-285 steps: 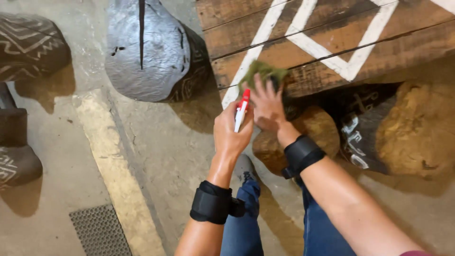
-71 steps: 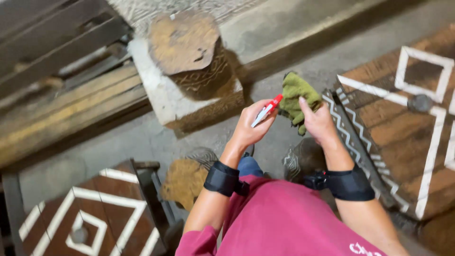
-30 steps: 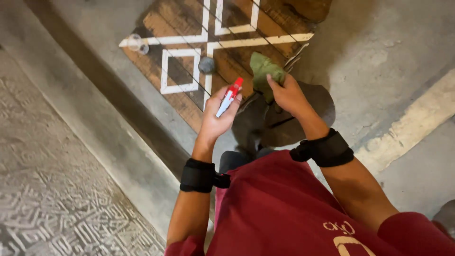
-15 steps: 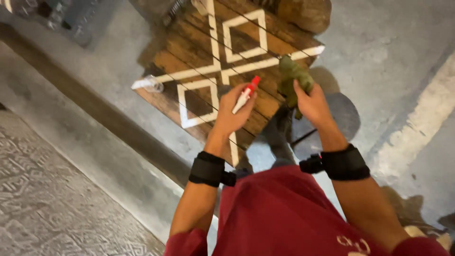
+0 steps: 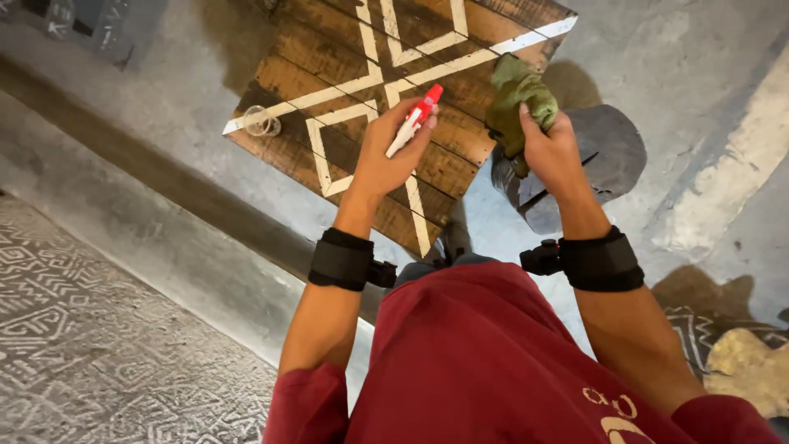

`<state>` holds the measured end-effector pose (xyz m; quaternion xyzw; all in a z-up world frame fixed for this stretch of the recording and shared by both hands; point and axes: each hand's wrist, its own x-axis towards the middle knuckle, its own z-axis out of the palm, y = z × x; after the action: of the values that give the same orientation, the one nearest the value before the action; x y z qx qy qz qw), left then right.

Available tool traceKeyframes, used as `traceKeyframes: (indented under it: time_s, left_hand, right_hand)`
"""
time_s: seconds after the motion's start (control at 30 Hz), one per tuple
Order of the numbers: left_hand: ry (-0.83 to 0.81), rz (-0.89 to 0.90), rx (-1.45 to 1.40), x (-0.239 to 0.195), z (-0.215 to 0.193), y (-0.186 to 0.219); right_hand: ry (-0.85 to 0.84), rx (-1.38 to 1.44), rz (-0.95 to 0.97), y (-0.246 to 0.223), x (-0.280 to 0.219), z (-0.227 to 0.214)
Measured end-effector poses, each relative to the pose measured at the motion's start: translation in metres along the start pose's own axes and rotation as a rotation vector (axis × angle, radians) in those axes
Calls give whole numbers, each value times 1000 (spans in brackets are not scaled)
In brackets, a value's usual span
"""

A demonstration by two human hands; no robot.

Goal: The person sprays a wooden table with a red-capped spray bottle and wipes the surface with a green cloth. They then walk to a nearby table, place a plastic cup with dark liquid among other cups, return to the first table, pick up a cup with a straw, and place it with the others before resuming wiping.

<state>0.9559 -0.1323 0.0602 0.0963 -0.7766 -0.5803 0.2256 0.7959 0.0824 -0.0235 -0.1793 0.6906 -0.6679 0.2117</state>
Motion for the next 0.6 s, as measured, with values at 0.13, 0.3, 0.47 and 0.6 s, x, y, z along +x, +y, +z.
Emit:
traceKeyframes:
  time_s: [0.13, 0.3, 0.47, 0.6]
  left_hand:
    - [9, -182, 136, -4, -8, 6]
    - [-6, -108, 59, -12, -30, 7]
    - [-66, -98, 12, -12, -57, -9]
    - [-173, -60, -160, -11, -89, -54]
  right_hand:
    - [-21, 31, -22, 8, -2, 3]
    - [-28, 49, -66, 9, -6, 21]
    - [61, 42, -37, 24, -7, 45]
    - [172, 53, 34, 18, -20, 85]
